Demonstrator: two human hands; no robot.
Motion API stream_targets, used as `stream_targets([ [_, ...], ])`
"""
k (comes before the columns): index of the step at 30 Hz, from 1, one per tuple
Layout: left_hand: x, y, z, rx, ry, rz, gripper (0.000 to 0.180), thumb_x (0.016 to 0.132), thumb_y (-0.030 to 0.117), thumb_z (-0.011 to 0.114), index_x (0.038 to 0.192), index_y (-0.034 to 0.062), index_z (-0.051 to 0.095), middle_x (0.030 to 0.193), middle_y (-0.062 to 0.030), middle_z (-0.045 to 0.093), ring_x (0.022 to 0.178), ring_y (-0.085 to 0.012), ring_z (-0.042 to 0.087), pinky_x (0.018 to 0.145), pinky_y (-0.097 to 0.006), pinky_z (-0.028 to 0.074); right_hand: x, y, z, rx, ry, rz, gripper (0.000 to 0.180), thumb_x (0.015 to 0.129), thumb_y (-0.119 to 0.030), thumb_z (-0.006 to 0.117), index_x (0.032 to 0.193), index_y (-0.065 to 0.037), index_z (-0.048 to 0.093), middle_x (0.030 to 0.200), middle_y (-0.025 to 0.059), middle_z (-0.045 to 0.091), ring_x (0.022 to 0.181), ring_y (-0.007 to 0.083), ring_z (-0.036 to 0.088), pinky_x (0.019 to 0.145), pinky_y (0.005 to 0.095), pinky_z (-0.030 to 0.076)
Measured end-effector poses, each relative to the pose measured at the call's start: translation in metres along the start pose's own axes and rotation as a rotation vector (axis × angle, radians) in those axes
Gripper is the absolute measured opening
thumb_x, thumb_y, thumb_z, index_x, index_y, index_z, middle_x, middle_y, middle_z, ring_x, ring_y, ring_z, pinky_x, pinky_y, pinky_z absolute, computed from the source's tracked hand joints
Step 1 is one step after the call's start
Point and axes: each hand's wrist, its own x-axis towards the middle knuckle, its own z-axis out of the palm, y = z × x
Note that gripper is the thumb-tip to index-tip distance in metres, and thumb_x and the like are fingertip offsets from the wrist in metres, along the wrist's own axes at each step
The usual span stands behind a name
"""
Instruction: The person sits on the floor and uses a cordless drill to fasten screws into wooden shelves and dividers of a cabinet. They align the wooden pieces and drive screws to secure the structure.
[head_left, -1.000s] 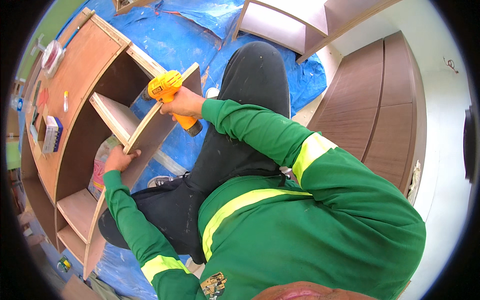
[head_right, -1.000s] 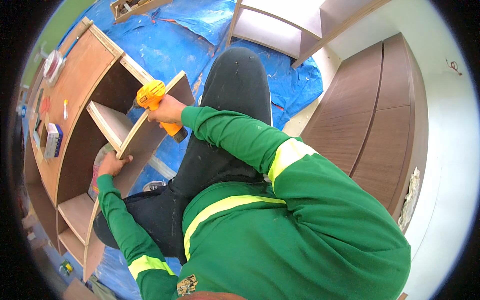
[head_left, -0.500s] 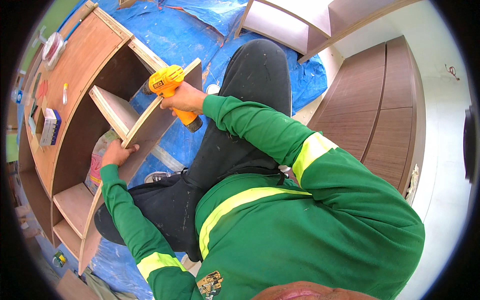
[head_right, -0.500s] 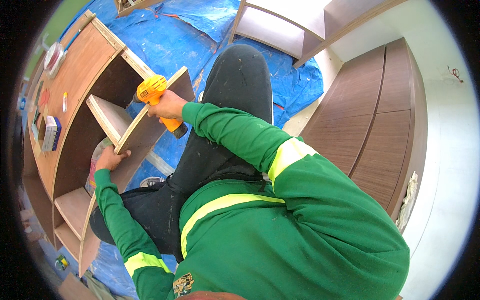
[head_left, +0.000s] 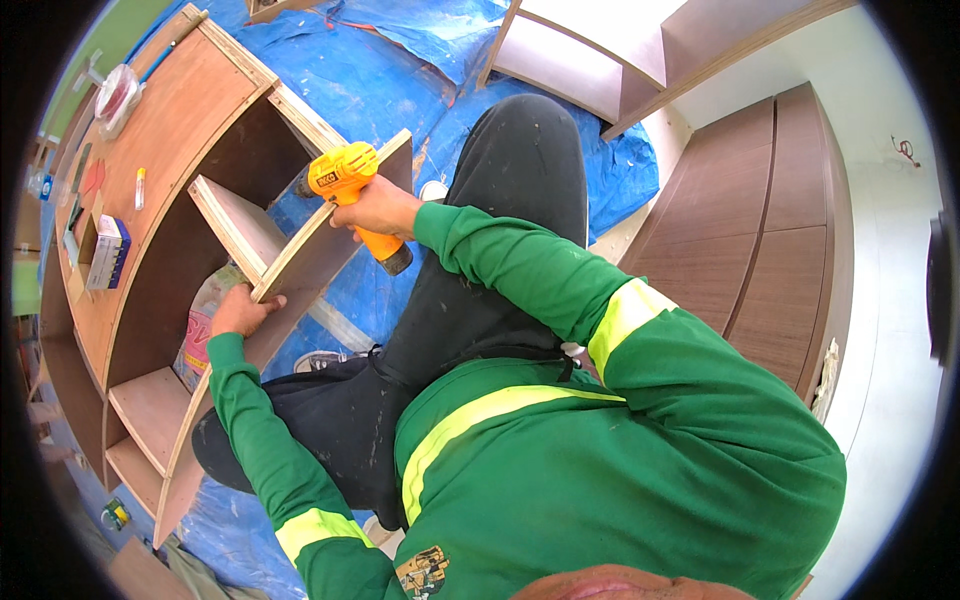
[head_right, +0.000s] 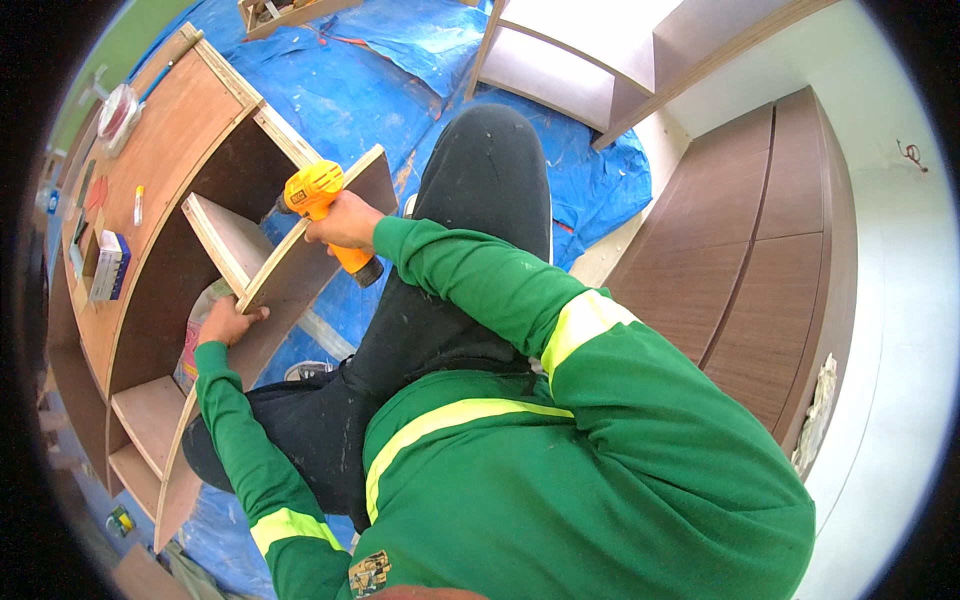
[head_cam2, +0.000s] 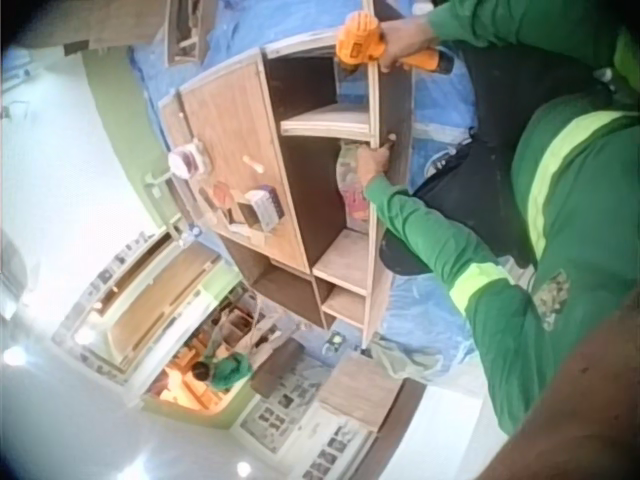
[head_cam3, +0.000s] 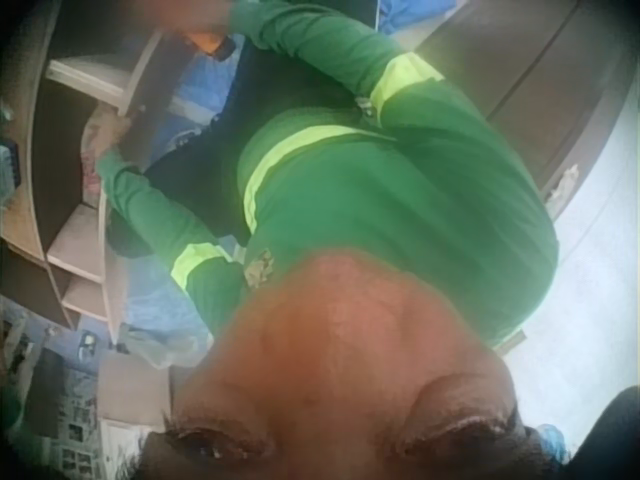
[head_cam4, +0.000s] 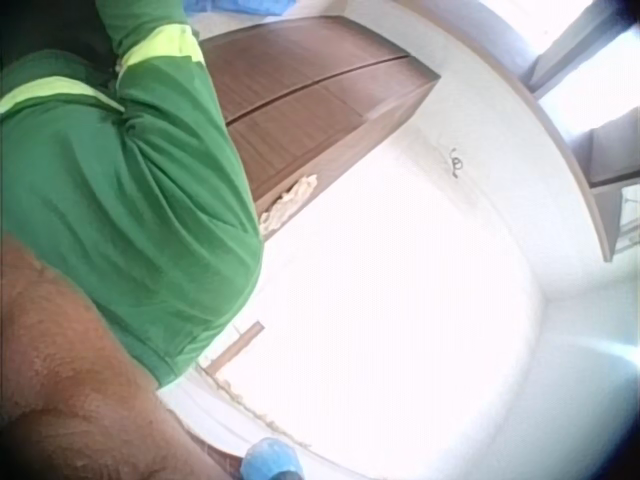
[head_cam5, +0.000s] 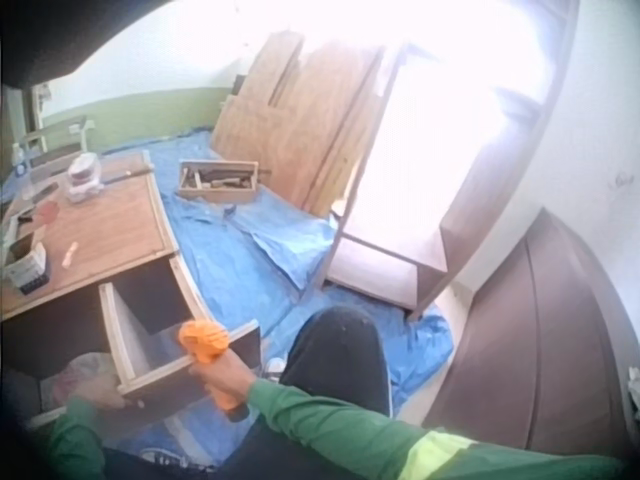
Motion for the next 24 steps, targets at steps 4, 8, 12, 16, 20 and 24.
stream_targets([
  [4, 0.014, -0.014, 0.012, -0.031, 0.018, 0.041, 0.077, 0.076, 0.057, 0.086, 0.119, -0.0057, 0.073, 0.111, -0.0307, 0.075, 0.107, -0.044, 0.074, 0.094, -0.05, 0.056, 0.002, 0.008, -0.001, 0.078, -0.002, -0.067, 0.033, 0.083, -0.01, 0.078, 0.114, -0.004, 0.067, 0.079, 0.0057, 0.066, 0.057, 0.02, 0.067, 0.053, 0.0378, 0.057],
  [8, 0.007, 0.002, 0.002, 0.007, -0.026, -0.052, 0.078, 0.075, 0.058, 0.087, 0.119, -0.005, 0.074, 0.112, -0.0301, 0.075, 0.11, -0.0432, 0.074, 0.096, -0.049, 0.056, 0.006, 0.01, -0.003, 0.016, 0.014, -0.042, 0.036, 0.083, -0.012, 0.079, 0.115, -0.004, 0.066, 0.081, 0.0054, 0.066, 0.059, 0.0186, 0.066, 0.054, 0.0364, 0.057],
  [12, -0.003, 0.007, -0.001, 0.019, 0.017, -0.024, 0.077, 0.075, 0.057, 0.087, 0.118, -0.0048, 0.074, 0.113, -0.029, 0.076, 0.111, -0.0422, 0.073, 0.096, -0.049, 0.055, 0.001, 0.001, -0.001, -0.005, 0.014, -0.041, 0.036, 0.082, -0.013, 0.08, 0.114, -0.004, 0.066, 0.083, 0.0062, 0.067, 0.061, 0.0183, 0.067, 0.055, 0.0362, 0.058],
  [16, -0.005, 0.009, -0.007, -0.043, -0.034, 0.041, 0.076, 0.079, 0.057, 0.086, 0.126, -0.0014, 0.074, 0.121, -0.0283, 0.074, 0.116, -0.0417, 0.072, 0.099, -0.048, 0.054, 0.007, 0.011, -0.002, 0.04, 0.017, -0.076, 0.034, 0.081, -0.013, 0.081, 0.112, -0.004, 0.068, 0.078, 0.0063, 0.066, 0.06, 0.0194, 0.067, 0.055, 0.0369, 0.058],
  [20, -0.001, -0.002, -0.001, 0.038, -0.016, -0.018, 0.078, 0.078, 0.059, 0.085, 0.126, -0.0017, 0.073, 0.12, -0.029, 0.074, 0.115, -0.0419, 0.072, 0.098, -0.049, 0.055, 0.009, 0.014, 0.004, 0.04, 0.0, -0.071, 0.032, 0.083, -0.012, 0.08, 0.112, -0.004, 0.068, 0.077, 0.0051, 0.065, 0.06, 0.019, 0.066, 0.055, 0.0375, 0.057],
  [24, 0.003, 0.005, -0.001, 0.05, -0.001, -0.017, 0.08, 0.076, 0.061, 0.086, 0.124, -0.0017, 0.074, 0.12, -0.0291, 0.074, 0.114, -0.0419, 0.072, 0.098, -0.05, 0.055, 0.003, 0.009, -0.005, 0.02, 0.01, -0.068, 0.031, 0.084, -0.014, 0.079, 0.111, -0.004, 0.068, 0.078, 0.005, 0.066, 0.059, 0.0186, 0.066, 0.054, 0.037, 0.056],
])
